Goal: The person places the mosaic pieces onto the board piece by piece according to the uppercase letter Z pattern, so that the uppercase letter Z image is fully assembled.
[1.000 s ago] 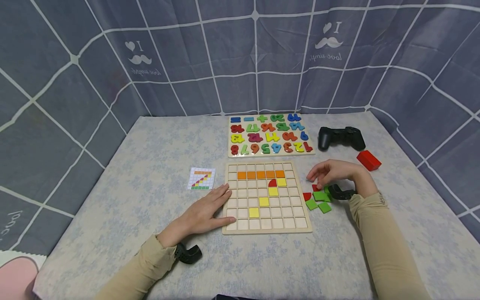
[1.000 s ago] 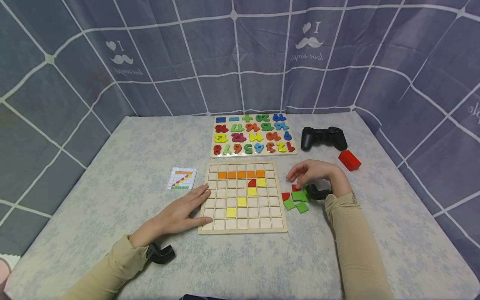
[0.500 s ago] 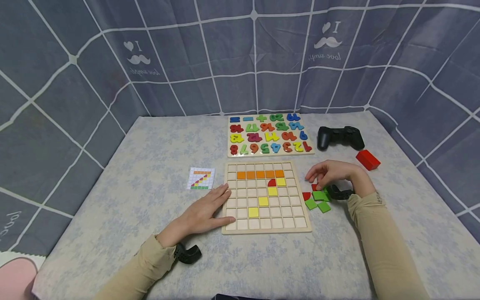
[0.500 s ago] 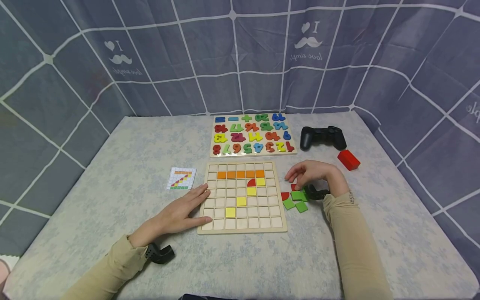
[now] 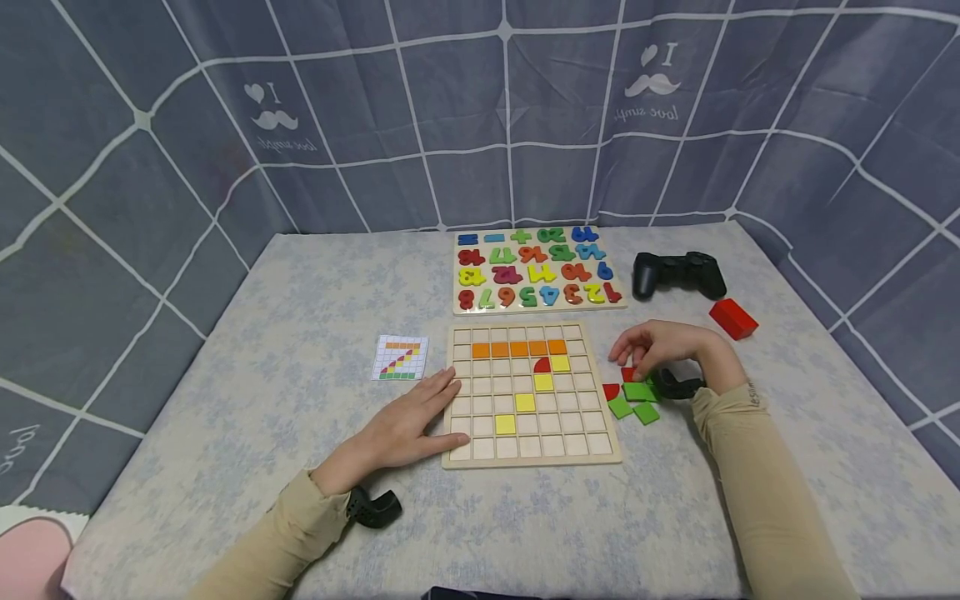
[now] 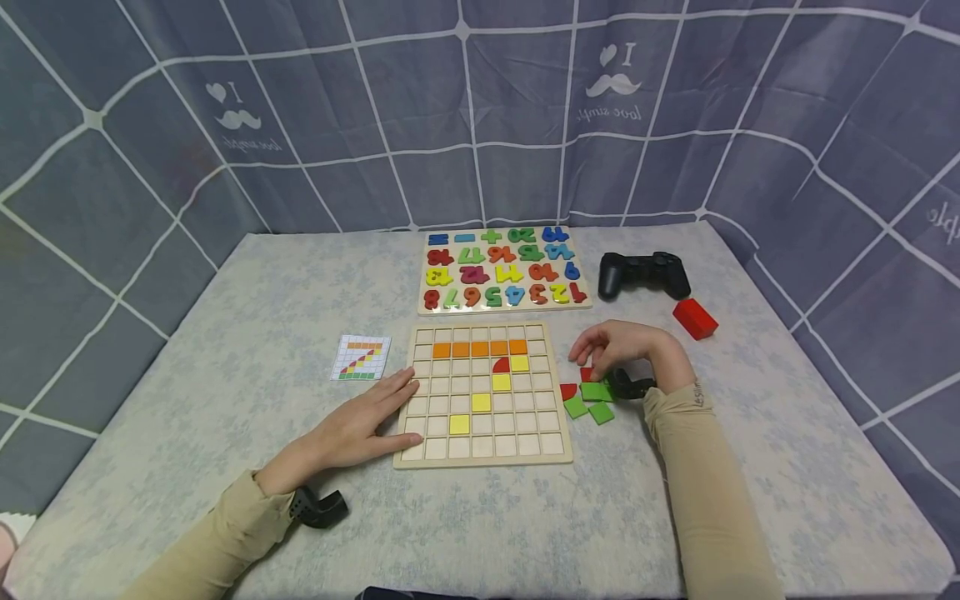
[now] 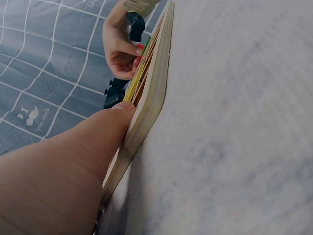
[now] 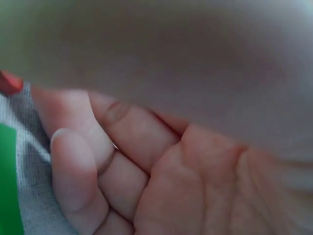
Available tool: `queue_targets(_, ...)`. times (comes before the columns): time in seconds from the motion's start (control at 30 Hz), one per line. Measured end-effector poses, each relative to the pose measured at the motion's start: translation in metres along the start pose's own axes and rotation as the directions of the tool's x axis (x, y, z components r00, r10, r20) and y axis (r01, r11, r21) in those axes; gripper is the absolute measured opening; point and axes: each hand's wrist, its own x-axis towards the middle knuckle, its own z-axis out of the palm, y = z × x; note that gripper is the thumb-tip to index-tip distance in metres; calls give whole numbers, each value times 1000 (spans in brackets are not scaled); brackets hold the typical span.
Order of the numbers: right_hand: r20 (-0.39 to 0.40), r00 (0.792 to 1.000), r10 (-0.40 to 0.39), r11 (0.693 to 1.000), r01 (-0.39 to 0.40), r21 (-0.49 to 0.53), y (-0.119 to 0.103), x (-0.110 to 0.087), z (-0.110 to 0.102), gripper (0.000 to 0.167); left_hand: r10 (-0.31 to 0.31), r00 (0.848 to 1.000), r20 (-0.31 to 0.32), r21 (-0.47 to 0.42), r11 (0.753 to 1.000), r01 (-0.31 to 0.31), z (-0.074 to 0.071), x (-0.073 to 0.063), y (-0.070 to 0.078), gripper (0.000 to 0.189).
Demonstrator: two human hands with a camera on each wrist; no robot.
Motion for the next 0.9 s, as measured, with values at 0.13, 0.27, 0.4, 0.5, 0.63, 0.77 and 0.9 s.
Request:
queue_targets(0.13, -5, 1000, 2, 1000, -2, 4, 1, 0, 0, 37, 2, 1000, -1, 0, 1000, -2, 0, 0, 0, 85)
queue_targets(0.27, -30, 1000, -2, 999, 0, -37, 0, 2, 2, 34, 0, 1000, 1, -1, 1000, 0, 0, 0, 0, 85)
queue_targets(0.4, -55, 998, -1, 997, -3, -73, -2, 4, 4, 32, -2, 1000, 7, 1, 1000, 2, 0, 0, 0, 85)
queue_targets(0.5, -64, 998, 9, 995, -15, -95, -5, 4, 5, 30, -5, 1000, 11, 2, 1000, 5, 0, 0, 0, 85)
queue_targets(0.63, -58, 998, 20, 989, -28, -143, -9, 4, 7, 24, -1, 1000, 9, 1, 1000, 1, 0, 0, 0, 84)
queue_targets(0.77, -60, 998, 0, 980, -12, -199, -20, 3, 11, 20, 2, 1000, 8, -2, 1000, -2, 0, 0, 0, 84)
queue_targets(0.9, -89, 991, -100, 959, 72, -275, -37, 5, 21, 27, 1, 1000, 11, -3, 1000, -1, 0, 0, 0, 84)
